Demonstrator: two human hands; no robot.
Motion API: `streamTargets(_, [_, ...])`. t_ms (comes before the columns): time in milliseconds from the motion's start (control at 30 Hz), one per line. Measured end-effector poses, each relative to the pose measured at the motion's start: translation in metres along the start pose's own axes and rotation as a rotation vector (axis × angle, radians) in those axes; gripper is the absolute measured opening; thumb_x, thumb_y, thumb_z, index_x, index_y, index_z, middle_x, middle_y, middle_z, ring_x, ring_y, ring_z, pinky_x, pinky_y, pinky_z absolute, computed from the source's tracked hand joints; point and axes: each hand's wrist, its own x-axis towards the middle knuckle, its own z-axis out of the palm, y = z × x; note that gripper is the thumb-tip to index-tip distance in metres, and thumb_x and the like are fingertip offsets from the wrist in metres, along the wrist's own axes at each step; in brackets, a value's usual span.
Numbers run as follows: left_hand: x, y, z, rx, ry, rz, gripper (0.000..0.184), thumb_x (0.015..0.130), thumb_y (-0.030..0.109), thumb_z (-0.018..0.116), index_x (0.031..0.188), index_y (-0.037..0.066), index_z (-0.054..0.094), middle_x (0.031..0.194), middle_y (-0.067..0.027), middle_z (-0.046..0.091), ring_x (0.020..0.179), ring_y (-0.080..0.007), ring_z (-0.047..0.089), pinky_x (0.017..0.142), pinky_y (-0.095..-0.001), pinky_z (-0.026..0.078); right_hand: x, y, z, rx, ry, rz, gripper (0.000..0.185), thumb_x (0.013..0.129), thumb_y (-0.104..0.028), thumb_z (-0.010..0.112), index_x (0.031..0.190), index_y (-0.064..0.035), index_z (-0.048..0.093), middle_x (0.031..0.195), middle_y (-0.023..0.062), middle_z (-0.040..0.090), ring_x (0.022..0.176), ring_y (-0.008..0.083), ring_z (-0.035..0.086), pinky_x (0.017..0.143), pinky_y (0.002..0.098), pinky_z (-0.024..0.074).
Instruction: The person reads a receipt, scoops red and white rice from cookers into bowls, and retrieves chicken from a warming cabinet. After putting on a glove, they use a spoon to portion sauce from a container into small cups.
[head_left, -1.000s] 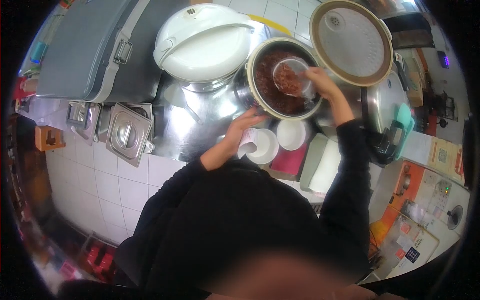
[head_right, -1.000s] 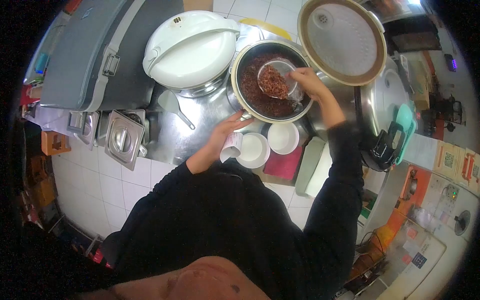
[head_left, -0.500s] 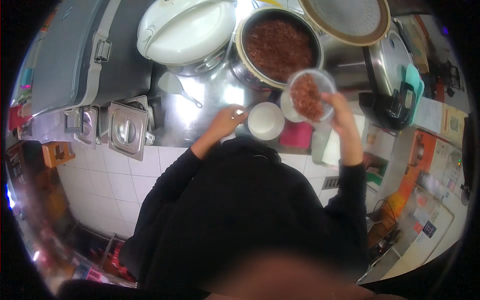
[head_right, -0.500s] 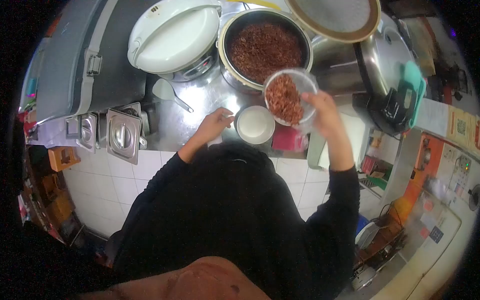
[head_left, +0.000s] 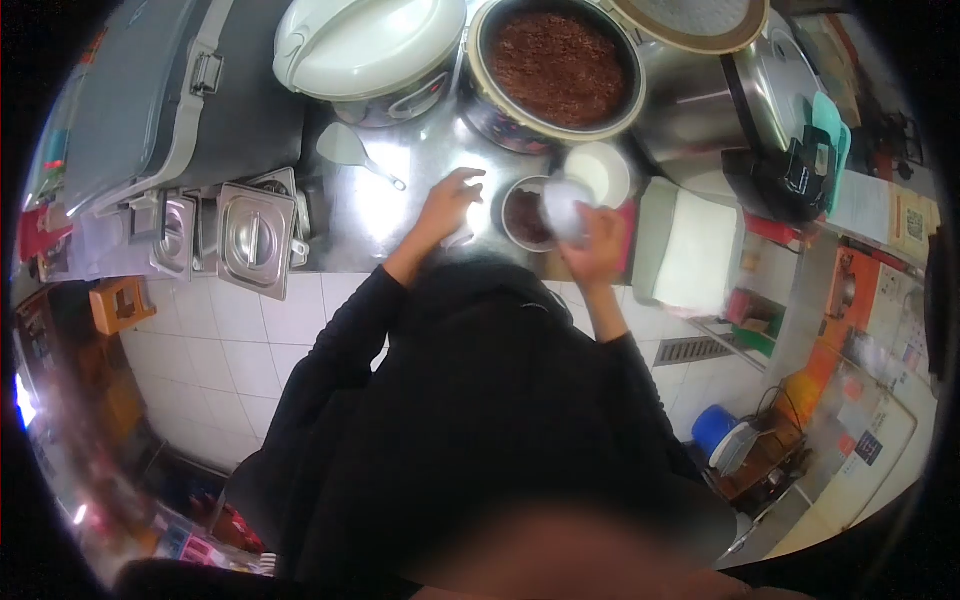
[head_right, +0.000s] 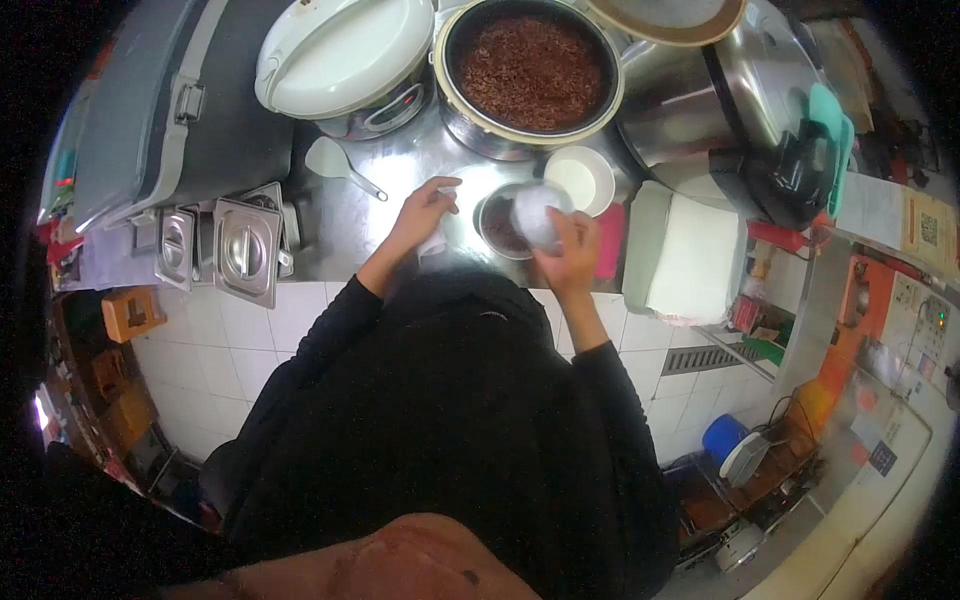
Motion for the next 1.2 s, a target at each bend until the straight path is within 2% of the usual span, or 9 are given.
streamTargets(133, [-0.002,0.008,-0.007,-0.016,0.065,-0.011,0.027,0.089,0.013,0.054,0.114,0.005,0.06,0.089,-0.0103,0.066,0.081,-0.017,0.064,0.072,-0.029,0.047,0.006,-0.013,-0.017,0.035,-0.014,-0.036,0.06,0.056,-0.01,0.078,0.113,-0.0133,0.062,0.102,0.0115,0.051,0.094,0.0295,0.053,0.081,0.0379,0.0472])
streamTargets(233, [-0.002,0.015,-0.006,-0.07,0.097,-0.065,0.026,0.09,0.013,0.053,0.114,0.005,0.06,0.087,-0.0096,0.066,0.081,-0.0162,0.063,0.073,-0.0283,0.046,0.003,-0.007,0.004,-0.051,-0.32,-0.108,0.056,0.058,-0.01,0.077,0.111,-0.0099,0.062,0.1,0.0106,0.051,0.093,0.0293,0.054,0.082,0.0371,0.0473])
streamTargets(333, [0.002,0.013,-0.009,-0.086,0.135,-0.015,0.029,0.091,0.018,0.054,0.117,0.006,0.06,0.079,-0.0022,0.063,0.071,-0.0077,0.052,0.071,-0.0232,0.04,0.027,-0.013,-0.019,0.042,-0.222,-0.01,0.054,0.06,-0.01,0.075,0.112,-0.009,0.061,0.103,0.0115,0.053,0.094,0.03,0.055,0.083,0.0366,0.047])
streamTargets(500, [0.008,0.052,-0.005,-0.314,-0.067,-0.104,0.031,0.091,0.021,0.05,0.114,0.007,0.066,0.12,-0.016,0.055,0.109,-0.0193,0.051,0.094,-0.0282,0.036,0.127,-0.017,-0.087,0.559,-0.084,0.186,0.049,0.069,-0.012,0.08,0.111,-0.0039,0.057,0.104,0.0099,0.063,0.097,0.0211,0.06,0.085,0.0355,0.0488])
streamTargets(633, [0.011,0.1,0.014,-0.459,-0.297,-0.142,0.034,0.09,0.023,0.049,0.114,0.008,0.068,0.15,-0.0223,0.023,0.141,-0.0266,0.022,0.111,-0.0328,0.021,0.225,-0.024,-0.048,0.223,-0.161,-0.179,0.049,0.066,-0.014,0.08,0.109,-0.005,0.06,0.107,0.0094,0.063,0.101,0.0201,0.061,0.088,0.0332,0.0478])
streamTargets(700, [0.017,0.116,0.02,-0.587,-0.31,-0.181,0.041,0.088,0.018,0.054,0.125,0.0,0.053,0.144,-0.0174,0.036,0.134,-0.0231,0.033,0.106,-0.0313,0.029,0.258,-0.016,0.001,0.091,-0.199,-0.5,0.055,0.059,-0.011,0.078,0.111,-0.0096,0.06,0.107,0.0116,0.059,0.101,0.0284,0.058,0.087,0.0354,0.0479])
streamTargets(800, [0.018,0.131,0.021,-0.78,-0.287,-0.225,0.049,0.088,0.009,0.055,0.133,-0.006,0.042,0.14,-0.0168,0.043,0.127,-0.0223,0.042,0.102,-0.0289,0.036,0.263,-0.013,0.045,-0.099,-0.508,-0.573,0.056,0.056,-0.003,0.075,0.109,-0.015,0.061,0.109,0.0125,0.053,0.103,0.033,0.054,0.086,0.0393,0.0482])
streamTargets(900, [0.027,0.105,0.024,-1.044,-0.279,-0.237,0.052,0.087,0.005,0.053,0.134,-0.01,0.035,0.137,-0.0202,0.045,0.12,-0.0219,0.048,0.1,-0.0295,0.039,0.264,-0.014,0.05,-0.132,-0.522,-0.715,0.056,0.055,-0.001,0.075,0.108,-0.0154,0.062,0.108,0.0135,0.054,0.102,0.0341,0.055,0.086,0.0389,0.0484])
streamTargets(1200, [0.041,0.078,0.024,-1.182,-0.407,-0.107,0.051,0.086,0.003,0.049,0.134,-0.01,0.036,0.136,-0.0223,0.046,0.118,-0.0216,0.051,0.093,-0.0271,0.044,0.294,-0.002,0.04,-0.07,-0.816,-0.544,0.056,0.053,-0.011,0.074,0.108,-0.0069,0.064,0.103,0.0181,0.057,0.097,0.0382,0.057,0.084,0.042,0.0472])
